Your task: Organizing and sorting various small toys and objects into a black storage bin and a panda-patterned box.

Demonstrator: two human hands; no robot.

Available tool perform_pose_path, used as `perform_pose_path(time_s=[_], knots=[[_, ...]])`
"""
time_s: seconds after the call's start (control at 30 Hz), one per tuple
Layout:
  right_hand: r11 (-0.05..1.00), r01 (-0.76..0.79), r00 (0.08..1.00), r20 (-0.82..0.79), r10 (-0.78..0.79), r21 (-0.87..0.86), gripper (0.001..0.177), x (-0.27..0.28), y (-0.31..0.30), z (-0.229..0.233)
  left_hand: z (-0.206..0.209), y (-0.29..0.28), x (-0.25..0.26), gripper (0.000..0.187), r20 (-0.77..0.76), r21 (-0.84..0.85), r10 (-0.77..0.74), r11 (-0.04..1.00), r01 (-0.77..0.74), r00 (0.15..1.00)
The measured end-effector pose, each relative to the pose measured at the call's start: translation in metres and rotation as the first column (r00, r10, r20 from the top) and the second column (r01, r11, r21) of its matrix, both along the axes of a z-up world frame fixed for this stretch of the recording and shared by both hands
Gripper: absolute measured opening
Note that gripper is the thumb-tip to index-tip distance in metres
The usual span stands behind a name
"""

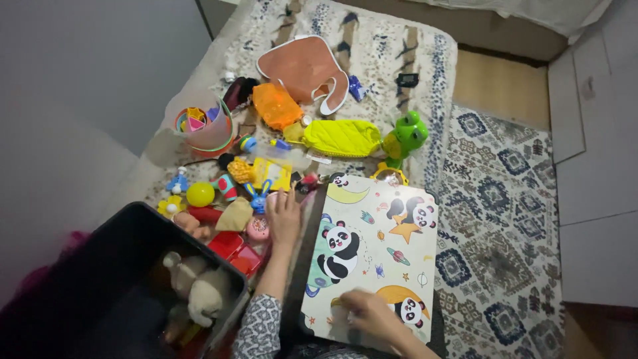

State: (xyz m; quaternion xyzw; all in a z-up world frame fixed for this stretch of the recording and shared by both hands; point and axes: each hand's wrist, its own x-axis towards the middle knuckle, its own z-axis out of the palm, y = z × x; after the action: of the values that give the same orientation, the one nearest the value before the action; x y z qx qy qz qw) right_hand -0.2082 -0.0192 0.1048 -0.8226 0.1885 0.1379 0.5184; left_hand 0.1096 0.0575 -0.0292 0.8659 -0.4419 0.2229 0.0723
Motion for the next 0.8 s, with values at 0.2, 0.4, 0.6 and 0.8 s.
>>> perform_pose_path(time_s=[0.2,0.4,0.6,0.8], knots=[[0.431,0.649,0.708,0.292,-0.643,-0.627,0.047,-0.043,-0.123,-0.012,0.024,0.021,0.013,0.026,-0.051,-0.178,0.214,0.959,-0.219,0.976],[0.708,0.646,0.697,-0.158,-0.7,-0.285,0.065,-0.013,-0.141,-0.039,0.034,0.026,0.023,0.023,-0.312,-0.285,0.262,0.891,-0.353,0.913],[0.772,0.45,0.784,-0.215,-0.582,-0.448,0.07,0.04,-0.109,0.032,0.077,0.027,0.014,0.023,-0.621,-0.357,0.251,0.753,-0.552,0.743],[0.599,0.411,0.853,0.058,-0.519,-0.687,0.067,0.05,-0.083,0.042,0.089,0.023,-0.02,0.033,-0.71,-0.513,-0.689,0.366,-0.776,0.145]])
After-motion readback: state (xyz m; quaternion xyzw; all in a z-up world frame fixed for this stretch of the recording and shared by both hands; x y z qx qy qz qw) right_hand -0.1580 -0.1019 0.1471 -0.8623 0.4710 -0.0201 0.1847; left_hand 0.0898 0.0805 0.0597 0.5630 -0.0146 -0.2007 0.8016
